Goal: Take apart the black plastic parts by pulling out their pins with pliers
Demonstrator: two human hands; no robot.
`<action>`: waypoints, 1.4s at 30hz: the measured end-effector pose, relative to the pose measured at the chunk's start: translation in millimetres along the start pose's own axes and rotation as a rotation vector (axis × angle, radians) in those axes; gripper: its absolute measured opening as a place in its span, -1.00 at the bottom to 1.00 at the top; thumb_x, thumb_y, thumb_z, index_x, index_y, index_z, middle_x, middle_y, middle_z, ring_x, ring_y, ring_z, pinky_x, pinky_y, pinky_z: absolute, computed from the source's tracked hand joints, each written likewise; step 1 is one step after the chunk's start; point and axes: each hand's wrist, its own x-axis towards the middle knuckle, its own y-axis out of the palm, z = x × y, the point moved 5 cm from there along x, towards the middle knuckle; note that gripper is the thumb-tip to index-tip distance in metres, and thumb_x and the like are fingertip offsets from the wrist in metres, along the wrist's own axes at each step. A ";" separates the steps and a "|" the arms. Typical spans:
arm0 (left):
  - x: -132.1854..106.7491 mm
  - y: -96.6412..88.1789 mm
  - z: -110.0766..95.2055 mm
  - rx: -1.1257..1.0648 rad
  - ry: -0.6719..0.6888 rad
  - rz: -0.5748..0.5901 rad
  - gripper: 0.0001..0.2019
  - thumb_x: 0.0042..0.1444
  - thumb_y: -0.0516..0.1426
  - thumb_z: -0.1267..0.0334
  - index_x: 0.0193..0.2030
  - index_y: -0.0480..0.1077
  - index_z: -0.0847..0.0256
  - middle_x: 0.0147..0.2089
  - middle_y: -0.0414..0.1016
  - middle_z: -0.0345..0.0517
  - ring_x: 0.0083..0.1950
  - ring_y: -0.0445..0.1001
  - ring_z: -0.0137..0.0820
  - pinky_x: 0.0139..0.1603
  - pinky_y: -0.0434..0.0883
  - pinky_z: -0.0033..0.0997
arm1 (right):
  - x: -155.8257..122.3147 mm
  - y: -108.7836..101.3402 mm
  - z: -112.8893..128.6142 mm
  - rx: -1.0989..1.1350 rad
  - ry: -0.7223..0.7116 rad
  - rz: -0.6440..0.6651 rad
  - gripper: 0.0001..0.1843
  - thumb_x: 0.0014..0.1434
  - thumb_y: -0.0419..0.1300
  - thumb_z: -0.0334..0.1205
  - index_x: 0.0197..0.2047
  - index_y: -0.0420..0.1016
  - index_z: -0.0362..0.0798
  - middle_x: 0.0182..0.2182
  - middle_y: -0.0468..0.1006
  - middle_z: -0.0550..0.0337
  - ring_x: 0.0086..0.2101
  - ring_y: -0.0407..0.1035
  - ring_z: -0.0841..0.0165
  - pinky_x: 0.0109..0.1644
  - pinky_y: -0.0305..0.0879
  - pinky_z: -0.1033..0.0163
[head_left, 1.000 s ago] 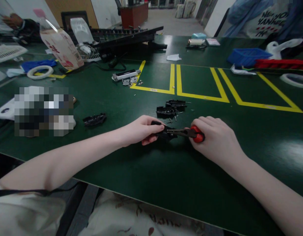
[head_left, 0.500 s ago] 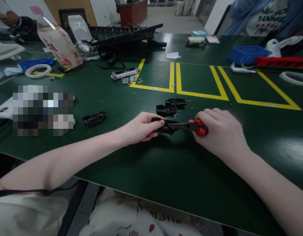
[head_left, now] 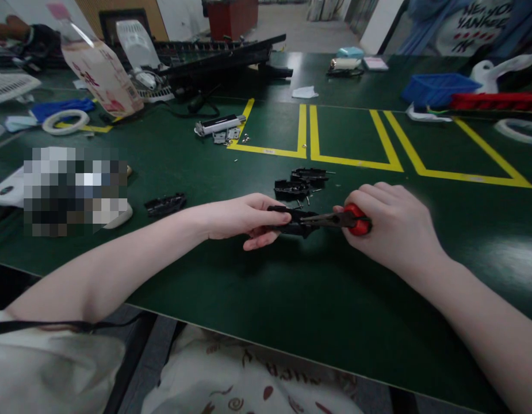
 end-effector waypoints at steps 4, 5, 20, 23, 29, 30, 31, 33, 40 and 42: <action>0.8 0.6 1.1 -0.027 0.102 -0.094 -0.72 0.33 0.07 0.08 -0.12 0.39 0.31 -0.62 0.30 -0.36 -0.67 0.25 -0.64 -0.63 0.22 -0.69 | 0.9 5.6 -7.6 0.127 0.165 0.011 -0.91 0.05 0.14 -0.27 -0.42 0.25 0.01 -0.46 0.41 0.13 -0.43 0.30 0.25 -0.37 0.24 0.14; 1.5 1.1 0.7 -0.018 0.168 -0.141 -0.63 0.31 0.06 -0.01 -0.11 0.40 0.32 -0.56 0.37 -0.29 -0.62 0.32 -0.62 -0.61 0.27 -0.67 | 0.5 8.8 -9.2 0.188 0.222 0.030 -0.90 0.04 0.15 -0.26 -0.43 0.25 0.02 -0.48 0.40 0.15 -0.45 0.31 0.27 -0.38 0.25 0.15; 2.9 5.1 -15.5 0.495 0.541 -0.475 -0.71 0.05 0.32 0.24 -0.10 0.52 0.32 -0.16 0.63 -0.05 -0.15 0.61 -0.33 -0.08 0.55 -0.31 | 0.5 9.5 -4.8 0.269 0.289 0.082 -0.89 0.00 0.17 -0.25 -0.46 0.26 0.03 -0.50 0.39 0.17 -0.47 0.28 0.29 -0.39 0.23 0.14; 0.0 -3.1 -12.0 0.615 0.476 -0.466 -0.72 0.07 0.30 0.20 -0.12 0.53 0.32 -0.16 0.62 -0.04 -0.14 0.61 -0.32 -0.05 0.53 -0.28 | -4.3 -1.3 -27.9 0.271 0.370 -0.047 -0.82 0.06 0.18 -0.20 -0.48 0.23 0.04 -0.52 0.37 0.19 -0.50 0.26 0.34 -0.41 0.17 0.17; 5.1 -1.4 -10.6 0.691 0.536 -0.393 -0.56 0.02 0.35 0.16 0.02 0.47 0.31 0.01 0.57 0.02 0.06 0.54 -0.29 0.12 0.47 -0.25 | -10.3 5.9 -39.6 0.252 0.391 -0.011 -0.79 0.07 0.20 -0.15 -0.49 0.24 0.03 -0.55 0.36 0.23 -0.53 0.22 0.37 -0.46 0.12 0.21; 7.1 -0.9 -9.9 0.722 0.534 -0.378 -0.54 0.00 0.36 0.15 0.02 0.47 0.31 0.02 0.56 0.02 0.07 0.52 -0.28 0.13 0.46 -0.24 | -9.5 8.3 -36.6 0.260 0.389 0.002 -0.80 0.07 0.19 -0.14 -0.48 0.25 0.03 -0.54 0.36 0.23 -0.53 0.24 0.37 -0.46 0.14 0.22; 8.3 -1.5 -9.4 0.754 0.531 -0.378 -0.53 -0.01 0.36 0.14 0.01 0.48 0.30 0.03 0.54 0.03 0.07 0.51 -0.28 0.14 0.45 -0.23 | -8.6 11.2 -33.6 0.266 0.390 0.030 -0.81 0.07 0.19 -0.14 -0.48 0.26 0.03 -0.53 0.38 0.23 -0.51 0.26 0.35 -0.45 0.17 0.21; 8.2 -5.5 -9.0 0.814 0.521 -0.415 -0.53 -0.04 0.38 0.12 -0.01 0.49 0.29 0.02 0.50 0.03 0.05 0.50 -0.28 0.13 0.44 -0.21 | -7.1 17.3 -30.2 0.264 0.411 0.111 -0.83 0.07 0.18 -0.14 -0.47 0.29 0.03 -0.51 0.40 0.21 -0.49 0.29 0.33 -0.43 0.21 0.20; 4.8 -18.3 -9.8 0.897 0.435 -0.451 -0.47 -0.04 0.36 0.03 0.03 0.46 0.25 0.01 0.50 0.01 0.04 0.48 -0.23 0.08 0.43 -0.16 | -1.1 28.1 -37.6 0.185 0.475 0.262 -0.84 0.09 0.17 -0.11 -0.44 0.36 0.01 -0.50 0.45 0.16 -0.49 0.32 0.29 -0.47 0.26 0.18; 5.6 -21.7 -11.8 0.895 0.432 -0.502 -0.38 -0.04 0.35 0.03 0.13 0.39 0.27 0.02 0.50 0.02 0.06 0.48 -0.22 0.11 0.41 -0.14 | 1.3 30.2 -41.9 0.180 0.495 0.270 -0.80 0.08 0.19 -0.06 -0.44 0.36 0.01 -0.53 0.45 0.15 -0.53 0.31 0.29 -0.53 0.23 0.18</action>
